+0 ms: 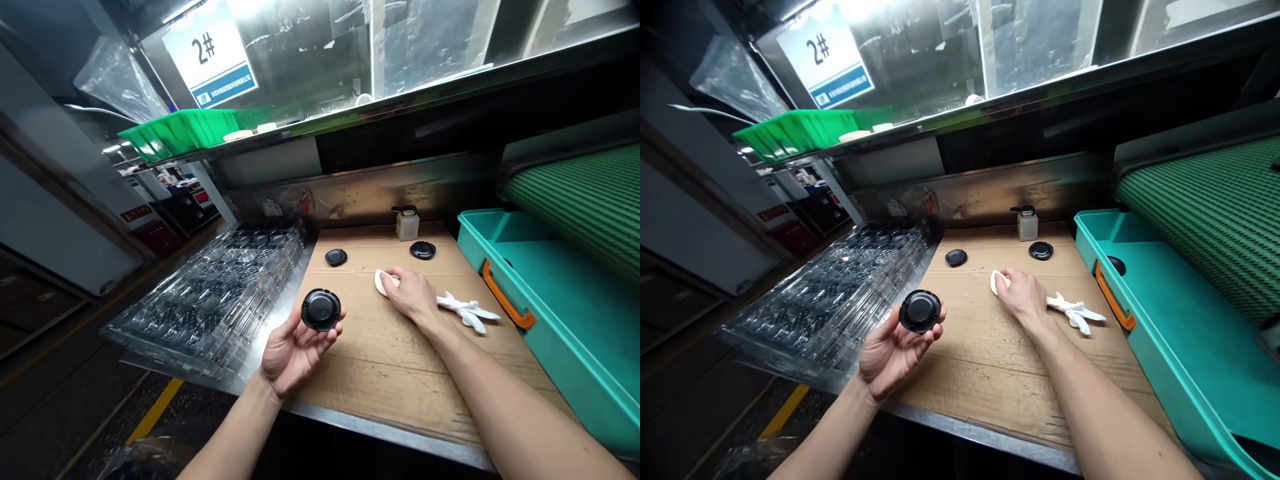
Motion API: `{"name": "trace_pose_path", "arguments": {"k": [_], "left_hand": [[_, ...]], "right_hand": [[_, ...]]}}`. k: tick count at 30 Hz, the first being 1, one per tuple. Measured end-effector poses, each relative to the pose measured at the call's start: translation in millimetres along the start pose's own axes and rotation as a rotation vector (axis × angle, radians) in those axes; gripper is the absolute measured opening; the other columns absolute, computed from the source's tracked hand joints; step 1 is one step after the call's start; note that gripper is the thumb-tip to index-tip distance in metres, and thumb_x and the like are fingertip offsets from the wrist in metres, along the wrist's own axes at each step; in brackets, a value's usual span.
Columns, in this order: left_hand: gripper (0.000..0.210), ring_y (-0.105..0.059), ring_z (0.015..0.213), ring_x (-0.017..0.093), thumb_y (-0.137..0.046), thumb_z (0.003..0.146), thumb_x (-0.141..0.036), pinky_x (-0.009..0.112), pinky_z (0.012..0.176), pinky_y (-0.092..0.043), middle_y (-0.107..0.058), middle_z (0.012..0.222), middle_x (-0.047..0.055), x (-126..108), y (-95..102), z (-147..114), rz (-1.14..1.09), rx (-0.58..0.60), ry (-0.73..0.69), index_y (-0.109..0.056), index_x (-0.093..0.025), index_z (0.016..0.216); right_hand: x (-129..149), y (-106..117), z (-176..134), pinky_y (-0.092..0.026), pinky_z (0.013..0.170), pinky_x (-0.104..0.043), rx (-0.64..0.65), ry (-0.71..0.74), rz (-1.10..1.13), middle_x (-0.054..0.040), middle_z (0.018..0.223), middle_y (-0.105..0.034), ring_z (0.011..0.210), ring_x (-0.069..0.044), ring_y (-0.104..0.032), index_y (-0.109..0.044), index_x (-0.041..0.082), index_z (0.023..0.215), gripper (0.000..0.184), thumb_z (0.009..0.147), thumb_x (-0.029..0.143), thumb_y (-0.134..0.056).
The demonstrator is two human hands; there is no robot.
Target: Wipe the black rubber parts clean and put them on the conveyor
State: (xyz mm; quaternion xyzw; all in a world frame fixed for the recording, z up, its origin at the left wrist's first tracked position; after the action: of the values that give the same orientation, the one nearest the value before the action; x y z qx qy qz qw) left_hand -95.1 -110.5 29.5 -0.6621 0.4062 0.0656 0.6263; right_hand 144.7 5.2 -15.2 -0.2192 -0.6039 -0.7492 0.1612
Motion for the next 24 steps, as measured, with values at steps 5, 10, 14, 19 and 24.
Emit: {"name": "trace_pose_path", "arguments": {"k": [5,10,14,19,24], "left_hand": [[0.045,-0.064,0.107,0.022,-0.047,0.095,-0.038,0.028,0.094,-0.052,-0.059,0.127,0.02,9.0,6.2,5.4,-0.154,-0.072,-0.052,-0.051,-0.009,0.129],[0.046,-0.063,0.108,0.02,-0.05,0.093,-0.04,0.026,0.095,-0.05,-0.058,0.128,0.018,11.5,13.1,7.3,-0.091,-0.09,-0.067,-0.052,-0.011,0.128],[0.059,-0.061,0.106,0.02,-0.066,0.083,-0.04,0.032,0.096,-0.048,-0.06,0.124,0.017,10.4,20.2,10.0,0.387,-0.156,-0.132,-0.049,-0.013,0.132],[0.084,-0.058,0.106,0.024,-0.081,0.066,-0.037,0.039,0.092,-0.047,-0.059,0.123,0.009,2.4,19.8,22.8,1.434,-0.18,-0.261,-0.042,-0.028,0.14],[0.067,-0.052,0.121,0.026,-0.065,0.078,-0.052,0.042,0.104,-0.04,-0.053,0.135,0.009,-38.3,12.1,90.5,1.849,-0.197,-0.507,-0.047,-0.025,0.136]], "right_hand": [[0.2,-0.7,0.3,-0.042,0.07,-0.034,-0.008,0.012,0.0,-0.0056,0.092,-0.072,0.089,-0.028,-0.065,-0.07,0.034,0.108,0.042,0.088,0.056,-0.041],[-1.3,-2.4,1.1,-0.042,0.07,-0.034,-0.016,0.017,0.0,-0.0051,0.091,-0.073,0.088,-0.027,-0.065,-0.07,0.034,0.107,0.041,0.088,0.055,-0.041],[-0.9,-1.6,1.5,-0.042,0.071,-0.033,-0.012,0.009,-0.005,-0.005,0.092,-0.073,0.088,-0.027,-0.065,-0.07,0.034,0.108,0.042,0.088,0.056,-0.041],[0.4,0.2,1.6,-0.042,0.071,-0.033,0.004,0.011,-0.006,-0.0054,0.092,-0.073,0.087,-0.025,-0.065,-0.07,0.032,0.109,0.044,0.09,0.057,-0.038],[0.4,-0.9,2.4,-0.042,0.072,-0.032,0.0,0.01,0.006,-0.0049,0.092,-0.073,0.087,-0.025,-0.066,-0.069,0.033,0.109,0.042,0.09,0.056,-0.039]]}}
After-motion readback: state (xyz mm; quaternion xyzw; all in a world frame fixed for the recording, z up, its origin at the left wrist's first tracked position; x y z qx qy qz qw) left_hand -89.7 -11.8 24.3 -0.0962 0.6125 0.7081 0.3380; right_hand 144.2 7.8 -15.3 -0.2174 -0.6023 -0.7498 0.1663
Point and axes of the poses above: each hand's wrist, its own z-axis towards the middle knuckle, its own y-axis out of the back of the hand, x = y × z, the point moved 3 cm from there along z, towards the middle knuckle
